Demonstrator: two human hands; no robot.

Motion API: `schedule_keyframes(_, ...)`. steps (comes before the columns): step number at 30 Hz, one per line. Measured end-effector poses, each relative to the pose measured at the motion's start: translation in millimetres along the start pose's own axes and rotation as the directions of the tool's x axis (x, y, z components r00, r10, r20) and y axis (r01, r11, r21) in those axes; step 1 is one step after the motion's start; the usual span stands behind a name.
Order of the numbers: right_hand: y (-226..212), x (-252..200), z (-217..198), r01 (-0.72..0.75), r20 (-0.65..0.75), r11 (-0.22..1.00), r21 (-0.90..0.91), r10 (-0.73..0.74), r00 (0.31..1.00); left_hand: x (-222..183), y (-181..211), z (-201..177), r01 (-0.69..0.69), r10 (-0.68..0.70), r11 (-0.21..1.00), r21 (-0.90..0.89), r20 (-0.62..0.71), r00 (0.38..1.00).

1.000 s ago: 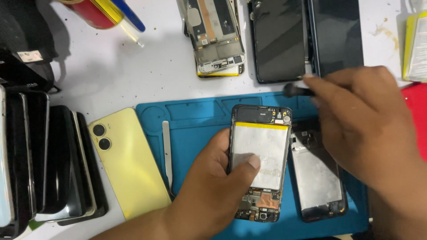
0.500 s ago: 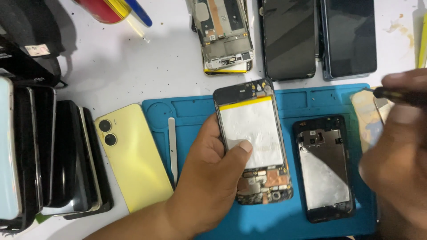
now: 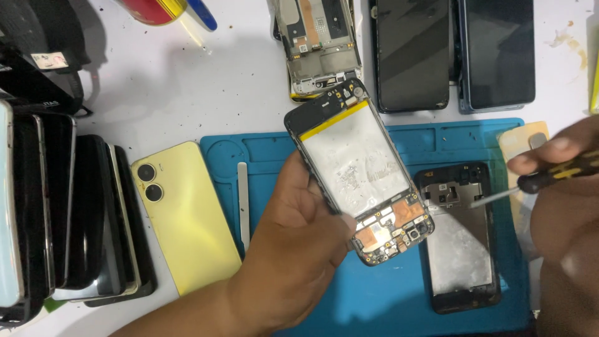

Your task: The person disassembles a black smartphone by prying open the screen and separating the internal components. They use a screwdriver to remove screws and a metal prying tool to detach the display assembly and ribbon cables, then place the separated parts on the workbench.

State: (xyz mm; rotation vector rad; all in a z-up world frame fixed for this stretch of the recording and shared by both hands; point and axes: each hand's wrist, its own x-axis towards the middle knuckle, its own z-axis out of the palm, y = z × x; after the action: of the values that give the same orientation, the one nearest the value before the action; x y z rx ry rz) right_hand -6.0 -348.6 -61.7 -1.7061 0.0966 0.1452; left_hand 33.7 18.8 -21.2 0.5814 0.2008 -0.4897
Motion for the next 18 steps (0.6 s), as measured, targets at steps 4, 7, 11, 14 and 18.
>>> schedule_keyframes(4,5,26,23,0.347,0.141,0.92,0.179,-0.373,0.917,-2,-1,3,-0.085,0.08,0.989,0.122,0.044,0.996)
schedule_keyframes(7,-27,21,54,0.149,-0.011,0.988,0.039,-0.149,0.989,-2,0,5,-0.092,0.083,0.988,0.123,0.075,0.994)
schedule_keyframes(11,-36,21,64,0.117,-0.034,0.986,0.116,-0.113,0.993,-4,-3,7,-0.085,0.075,0.989,0.123,0.082,0.994)
schedule_keyframes(14,-42,20,65,0.076,-0.027,0.995,0.07,-0.074,0.997,-6,-1,12,-0.075,0.06,0.991,0.107,0.14,0.988)
schedule_keyframes(18,-55,21,75,-0.014,-0.02,0.998,0.058,0.015,1.0,-7,0,16,-0.091,0.074,0.988,0.128,0.136,0.988)
